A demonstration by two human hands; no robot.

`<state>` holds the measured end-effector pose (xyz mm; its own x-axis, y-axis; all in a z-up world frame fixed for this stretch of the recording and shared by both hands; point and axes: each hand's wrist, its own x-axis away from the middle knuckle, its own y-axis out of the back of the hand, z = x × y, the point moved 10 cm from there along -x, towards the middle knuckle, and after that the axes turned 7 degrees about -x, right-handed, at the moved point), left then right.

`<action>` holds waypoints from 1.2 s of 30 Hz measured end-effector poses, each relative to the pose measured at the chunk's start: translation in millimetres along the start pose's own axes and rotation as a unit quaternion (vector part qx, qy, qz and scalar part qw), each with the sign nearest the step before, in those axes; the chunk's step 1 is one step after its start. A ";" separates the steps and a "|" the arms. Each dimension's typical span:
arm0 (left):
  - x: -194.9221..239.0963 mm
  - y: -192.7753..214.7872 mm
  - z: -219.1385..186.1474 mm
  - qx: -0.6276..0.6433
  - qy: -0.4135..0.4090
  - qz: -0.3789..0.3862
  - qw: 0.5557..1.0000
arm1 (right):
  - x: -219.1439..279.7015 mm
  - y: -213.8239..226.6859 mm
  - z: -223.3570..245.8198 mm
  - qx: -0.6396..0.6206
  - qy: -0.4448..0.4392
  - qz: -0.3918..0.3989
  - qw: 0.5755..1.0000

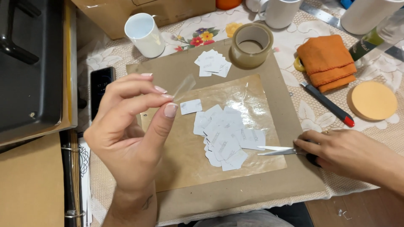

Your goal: The person is using scissors to cut small pieces of clear adhesive tape and applying them to small white paper stickers.

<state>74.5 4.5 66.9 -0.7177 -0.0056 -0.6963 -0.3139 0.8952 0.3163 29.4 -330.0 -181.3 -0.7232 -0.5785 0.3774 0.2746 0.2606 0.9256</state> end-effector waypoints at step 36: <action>25.3 -55.5 36.9 0.503 0.283 0.069 0.814 | -61.0 222.8 92.1 -0.468 0.121 -0.414 0.771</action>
<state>96.7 -28.8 7.9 -0.9637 0.1758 -0.2010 0.2570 0.8149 -0.5196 76.2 -165.4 -0.8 -0.7877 -0.4045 -0.4647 0.2025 -0.8824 0.4248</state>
